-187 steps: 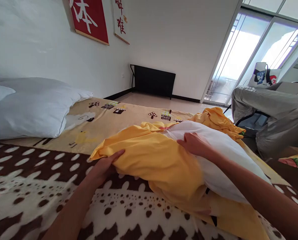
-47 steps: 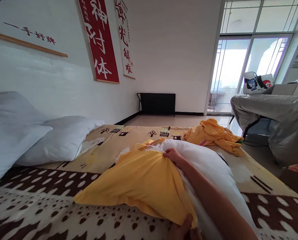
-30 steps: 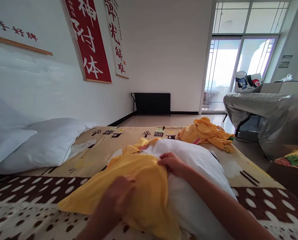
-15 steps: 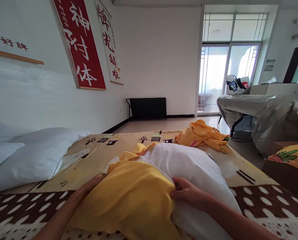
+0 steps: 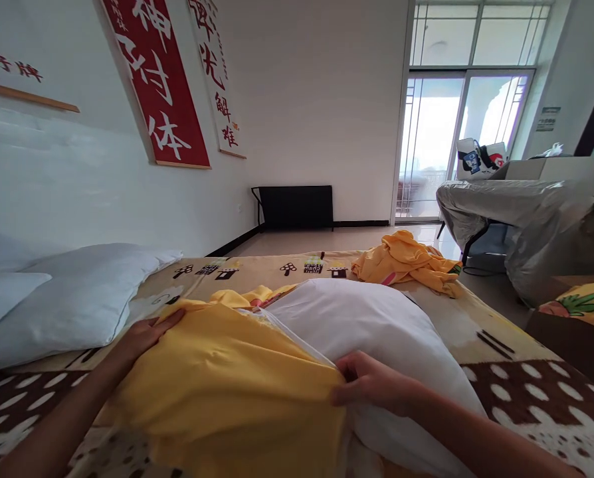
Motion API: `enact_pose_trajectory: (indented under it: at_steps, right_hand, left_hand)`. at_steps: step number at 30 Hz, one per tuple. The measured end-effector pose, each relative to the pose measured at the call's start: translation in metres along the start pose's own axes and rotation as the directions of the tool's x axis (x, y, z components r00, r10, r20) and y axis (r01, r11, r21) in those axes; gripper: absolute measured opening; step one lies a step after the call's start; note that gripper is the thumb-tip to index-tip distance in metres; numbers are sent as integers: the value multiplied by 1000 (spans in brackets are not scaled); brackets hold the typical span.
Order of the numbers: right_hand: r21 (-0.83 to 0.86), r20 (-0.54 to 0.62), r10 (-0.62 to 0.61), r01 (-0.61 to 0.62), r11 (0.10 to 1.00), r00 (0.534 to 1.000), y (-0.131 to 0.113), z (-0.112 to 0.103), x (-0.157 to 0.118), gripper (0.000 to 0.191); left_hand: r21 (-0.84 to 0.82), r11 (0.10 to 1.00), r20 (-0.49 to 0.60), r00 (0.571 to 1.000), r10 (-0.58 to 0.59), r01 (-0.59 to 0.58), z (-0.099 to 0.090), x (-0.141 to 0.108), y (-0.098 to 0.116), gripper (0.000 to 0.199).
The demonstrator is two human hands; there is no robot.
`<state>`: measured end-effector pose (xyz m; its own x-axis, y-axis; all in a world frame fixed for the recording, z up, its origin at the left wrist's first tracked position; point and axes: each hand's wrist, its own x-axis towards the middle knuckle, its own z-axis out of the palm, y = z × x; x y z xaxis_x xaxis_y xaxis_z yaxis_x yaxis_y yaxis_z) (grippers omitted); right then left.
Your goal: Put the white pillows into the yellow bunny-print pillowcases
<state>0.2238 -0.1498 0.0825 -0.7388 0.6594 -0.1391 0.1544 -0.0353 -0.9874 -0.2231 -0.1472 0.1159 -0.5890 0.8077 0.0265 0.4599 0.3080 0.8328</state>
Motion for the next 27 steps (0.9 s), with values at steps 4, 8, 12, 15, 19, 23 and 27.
enact_pose_trajectory:
  at_steps: [4, 8, 12, 15, 19, 23, 27]
  right_hand:
    - [107, 2, -15, 14, 994, 1000, -9, 15, 5, 31]
    - [-195, 146, 121, -91, 977, 982, -18, 22, 15, 28]
    - [-104, 119, 24, -11, 995, 993, -12, 27, 22, 18]
    - [262, 64, -141, 120, 958, 988, -3, 28, 23, 21]
    - [437, -108, -40, 84, 896, 993, 4, 25, 23, 28]
    - [423, -185, 106, -19, 906, 977, 8, 21, 24, 34]
    - [233, -164, 41, -1, 972, 986, 5, 22, 19, 35]
  left_hand:
    - [57, 994, 44, 995, -93, 90, 0, 7, -29, 57]
    - [62, 993, 52, 994, -99, 96, 1, 6, -39, 56]
    - [135, 989, 40, 997, -73, 67, 3, 2, -43, 56]
    - [116, 991, 28, 997, -77, 73, 9, -5, -47, 54]
    - [51, 998, 3, 999, -44, 44, 17, -12, -53, 50]
    - [114, 993, 37, 999, -8, 4, 18, -9, -59, 53]
    - [323, 942, 96, 993, 68, -95, 13, -2, -62, 53]
